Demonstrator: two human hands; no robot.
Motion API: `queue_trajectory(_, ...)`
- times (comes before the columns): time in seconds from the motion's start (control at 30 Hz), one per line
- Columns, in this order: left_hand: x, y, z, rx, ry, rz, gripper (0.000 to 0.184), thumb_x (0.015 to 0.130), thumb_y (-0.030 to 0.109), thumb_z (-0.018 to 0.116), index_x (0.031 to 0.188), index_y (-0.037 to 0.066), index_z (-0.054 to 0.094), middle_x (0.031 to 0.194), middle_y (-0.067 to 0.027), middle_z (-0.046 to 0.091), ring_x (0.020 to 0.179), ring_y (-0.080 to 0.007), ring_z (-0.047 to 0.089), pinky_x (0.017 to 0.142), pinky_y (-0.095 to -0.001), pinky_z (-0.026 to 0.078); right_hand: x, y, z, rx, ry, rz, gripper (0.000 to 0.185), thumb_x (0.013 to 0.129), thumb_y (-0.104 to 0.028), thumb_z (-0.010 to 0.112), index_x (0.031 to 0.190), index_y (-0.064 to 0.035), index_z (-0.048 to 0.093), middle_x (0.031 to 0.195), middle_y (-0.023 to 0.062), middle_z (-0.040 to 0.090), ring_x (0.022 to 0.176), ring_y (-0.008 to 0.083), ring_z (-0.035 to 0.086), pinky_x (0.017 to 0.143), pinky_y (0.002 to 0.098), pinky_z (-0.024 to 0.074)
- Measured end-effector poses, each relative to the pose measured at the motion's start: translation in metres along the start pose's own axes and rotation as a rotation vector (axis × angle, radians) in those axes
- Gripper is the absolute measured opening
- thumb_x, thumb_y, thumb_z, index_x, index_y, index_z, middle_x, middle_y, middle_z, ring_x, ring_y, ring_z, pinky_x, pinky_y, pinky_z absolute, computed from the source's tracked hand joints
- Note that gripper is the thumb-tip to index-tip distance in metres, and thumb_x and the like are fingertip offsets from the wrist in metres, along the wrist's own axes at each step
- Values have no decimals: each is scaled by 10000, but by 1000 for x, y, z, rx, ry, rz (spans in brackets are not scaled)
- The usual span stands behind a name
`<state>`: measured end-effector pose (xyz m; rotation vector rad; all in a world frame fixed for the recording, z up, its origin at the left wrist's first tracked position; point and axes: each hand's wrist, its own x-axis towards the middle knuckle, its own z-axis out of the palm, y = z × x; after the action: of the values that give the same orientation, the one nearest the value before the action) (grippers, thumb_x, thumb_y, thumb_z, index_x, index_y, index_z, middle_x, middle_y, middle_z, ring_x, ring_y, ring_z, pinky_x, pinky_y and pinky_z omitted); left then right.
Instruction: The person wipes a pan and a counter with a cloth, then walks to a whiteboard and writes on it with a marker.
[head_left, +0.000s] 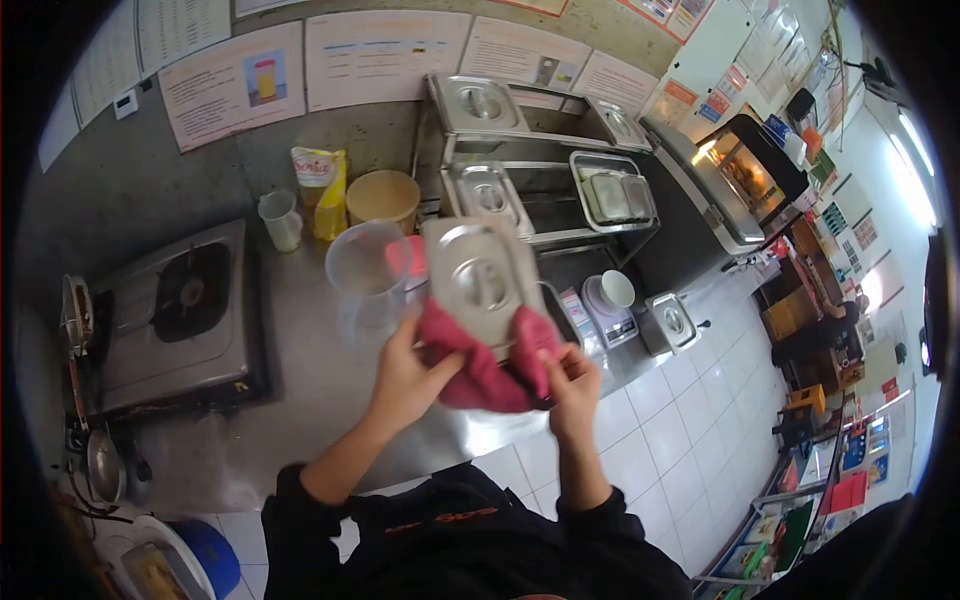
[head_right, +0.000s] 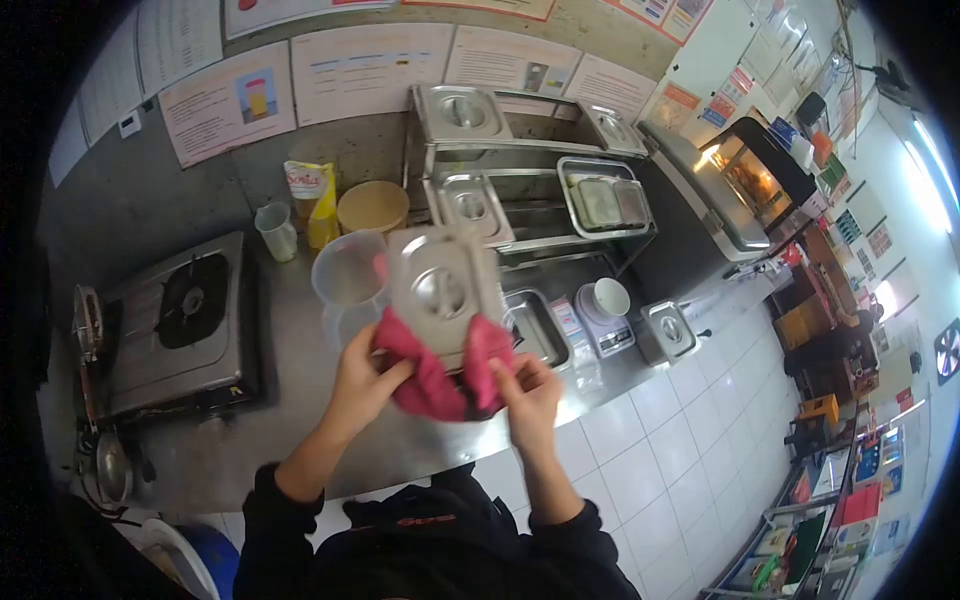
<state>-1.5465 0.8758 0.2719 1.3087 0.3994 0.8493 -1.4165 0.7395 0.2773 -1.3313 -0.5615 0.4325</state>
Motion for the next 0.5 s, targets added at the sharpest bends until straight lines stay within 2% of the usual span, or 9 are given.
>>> queue_trajectory(0.1,72,-35,67,163,-28,115,343,664,147,688,913,-30,533,848,-129,607,801,-183,592,703,-290,457,73,-23,-61,2,0,-78,132,786,-86,629,702,-24,549,658,-2,567,552,38,496,492,166,376)
queue_trajectory(0.17,117,-43,108,204,-7,105,324,638,211,685,835,-22,575,780,-129,624,740,-205,605,660,-312,464,127,-24,-96,-8,-40,-113,112,793,-83,617,726,-7,568,668,5,572,556,40,495,499,171,382)
queue_trajectory(0.27,175,-63,143,317,12,9,292,641,206,673,813,-19,601,736,-117,628,675,-193,608,634,-306,468,198,-27,-127,-46,-91,-27,127,807,-91,596,745,19,580,665,3,566,553,45,492,501,177,389)
queue_trajectory(0.37,214,-61,156,292,-66,-182,230,717,136,639,891,-9,604,790,-62,614,701,-132,594,566,-259,483,259,-7,-142,-79,-131,33,148,813,-117,576,748,15,586,643,-1,548,522,59,477,471,198,377)
queue_trajectory(0.4,225,-61,158,261,-47,-235,219,724,143,634,895,8,614,800,-60,619,670,-139,600,538,-261,493,275,-2,-142,-75,-137,72,153,813,-125,576,746,13,586,638,0,545,516,62,474,465,201,372)
queue_trajectory(0.5,250,-62,159,240,-14,-316,228,726,151,634,907,14,614,813,-65,622,681,-148,607,560,-270,508,305,11,-138,-50,-158,152,168,810,-146,580,744,9,589,625,2,536,502,71,466,451,207,360)
